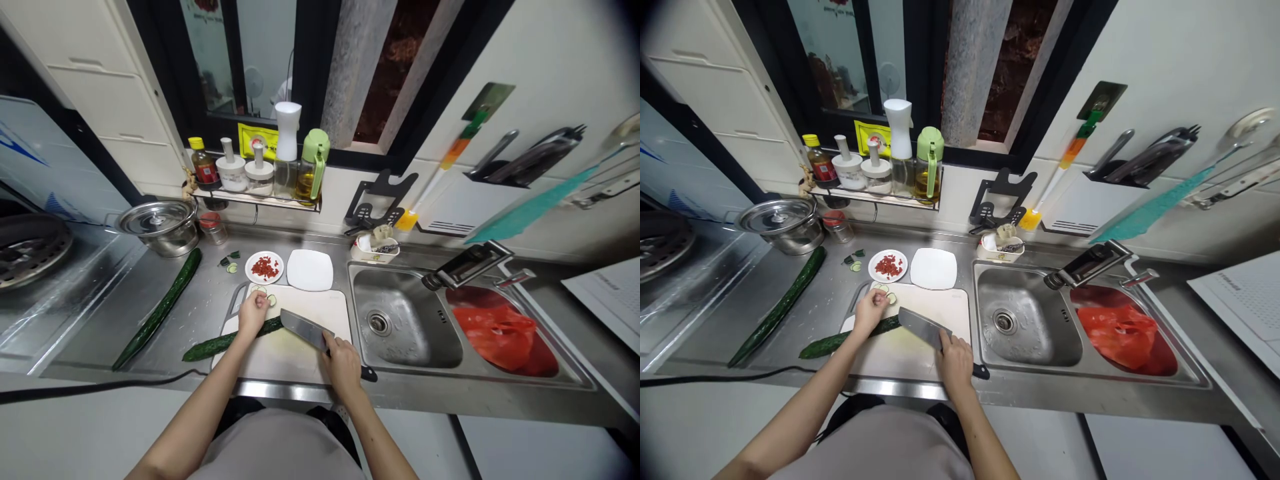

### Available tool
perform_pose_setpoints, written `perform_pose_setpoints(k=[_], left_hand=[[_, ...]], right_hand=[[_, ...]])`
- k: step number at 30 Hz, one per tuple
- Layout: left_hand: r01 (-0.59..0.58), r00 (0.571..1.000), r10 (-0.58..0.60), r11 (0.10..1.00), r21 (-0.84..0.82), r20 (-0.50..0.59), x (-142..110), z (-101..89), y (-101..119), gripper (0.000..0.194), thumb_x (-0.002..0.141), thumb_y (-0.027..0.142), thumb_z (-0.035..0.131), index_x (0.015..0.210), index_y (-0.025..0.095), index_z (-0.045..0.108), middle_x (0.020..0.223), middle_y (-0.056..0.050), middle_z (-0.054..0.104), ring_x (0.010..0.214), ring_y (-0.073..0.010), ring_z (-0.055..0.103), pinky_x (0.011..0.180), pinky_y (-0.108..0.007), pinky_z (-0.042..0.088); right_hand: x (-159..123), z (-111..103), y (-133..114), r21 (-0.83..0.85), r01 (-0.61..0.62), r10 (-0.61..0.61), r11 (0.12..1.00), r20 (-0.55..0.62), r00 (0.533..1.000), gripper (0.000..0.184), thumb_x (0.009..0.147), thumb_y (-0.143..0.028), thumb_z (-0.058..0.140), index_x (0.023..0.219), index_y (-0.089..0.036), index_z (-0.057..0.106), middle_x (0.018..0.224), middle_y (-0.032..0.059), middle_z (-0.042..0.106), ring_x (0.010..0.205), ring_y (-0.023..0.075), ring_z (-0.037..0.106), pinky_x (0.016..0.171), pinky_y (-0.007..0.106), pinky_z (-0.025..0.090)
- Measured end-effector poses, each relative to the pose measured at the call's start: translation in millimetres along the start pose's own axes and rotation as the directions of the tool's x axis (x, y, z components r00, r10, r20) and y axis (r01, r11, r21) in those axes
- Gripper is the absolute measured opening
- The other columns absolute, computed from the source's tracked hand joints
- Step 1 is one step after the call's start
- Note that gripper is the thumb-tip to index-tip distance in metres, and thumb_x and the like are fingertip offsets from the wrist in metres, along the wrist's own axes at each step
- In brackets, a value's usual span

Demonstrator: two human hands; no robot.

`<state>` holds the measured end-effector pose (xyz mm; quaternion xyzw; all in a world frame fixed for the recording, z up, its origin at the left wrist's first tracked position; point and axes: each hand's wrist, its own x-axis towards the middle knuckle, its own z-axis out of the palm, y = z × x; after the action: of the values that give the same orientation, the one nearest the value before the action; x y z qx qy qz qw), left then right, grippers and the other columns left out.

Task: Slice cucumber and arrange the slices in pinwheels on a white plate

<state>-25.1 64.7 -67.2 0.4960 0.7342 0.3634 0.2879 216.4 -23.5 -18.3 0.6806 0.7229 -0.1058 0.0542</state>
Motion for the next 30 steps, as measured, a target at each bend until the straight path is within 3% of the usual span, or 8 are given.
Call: perform_pose_setpoints(k=[9,13,17,21,30], left_hand=[[0.043,0.999,-0.033,0.960,0.276,-0.043,38,9.4,-12,0.014,0.079,0.030,0.059,0.089,0.022,0.064,0.077,-0.003,0.070,0.076,-0.0198,0.063,0.069,-0.029,0.042],[0.022,0.999,-0.005,0.920,0.391,-0.043,40,8.7,-15,0.022,0.081,0.034,0.058,0.098,0.022,0.066,0.086,-0.006,0.070,0.086,-0.0234,0.063,0.076,-0.033,0.043],[-0.087,0.995,0.103,0.864,0.496,-0.005,33,2.7,-20,0.025,0.084,0.035,0.056,0.102,0.025,0.069,0.106,-0.009,0.067,0.102,-0.0282,0.057,0.082,-0.038,0.042],[-0.166,0.986,0.147,0.838,0.520,0.078,28,-1.6,-21,0.026,0.086,0.032,0.054,0.105,0.028,0.071,0.111,-0.008,0.065,0.106,-0.0295,0.054,0.085,-0.040,0.042],[-0.130,0.991,0.118,0.840,0.526,0.056,30,1.3,-15,0.026,0.086,0.033,0.053,0.103,0.028,0.073,0.107,-0.010,0.066,0.106,-0.0295,0.053,0.087,-0.041,0.040]], right_hand=[[3,0,-3,0.033,-0.019,0.018,0.999,0.005,1.000,0.045,0.086,-0.021,0.054,0.131,-0.023,0.054,0.102,0.0065,0.068,0.097,0.0208,0.060,0.085,0.029,0.036],[4,2,-3,0.048,-0.022,0.022,0.999,0.001,1.000,0.044,0.085,-0.021,0.054,0.129,-0.024,0.055,0.102,0.0063,0.068,0.098,0.0207,0.060,0.085,0.029,0.036],[4,4,0,0.070,-0.036,0.036,0.997,-0.003,0.999,0.044,0.085,-0.021,0.054,0.129,-0.024,0.055,0.100,0.0058,0.069,0.096,0.0200,0.060,0.086,0.028,0.036],[3,4,2,0.096,-0.046,0.046,0.994,0.001,0.999,0.041,0.085,-0.021,0.053,0.126,-0.024,0.058,0.100,0.0051,0.069,0.095,0.0202,0.060,0.086,0.028,0.037],[2,0,-1,0.095,-0.061,0.061,0.994,0.001,0.998,0.039,0.088,-0.023,0.051,0.127,-0.024,0.058,0.098,0.0054,0.070,0.095,0.0203,0.061,0.085,0.028,0.037]])
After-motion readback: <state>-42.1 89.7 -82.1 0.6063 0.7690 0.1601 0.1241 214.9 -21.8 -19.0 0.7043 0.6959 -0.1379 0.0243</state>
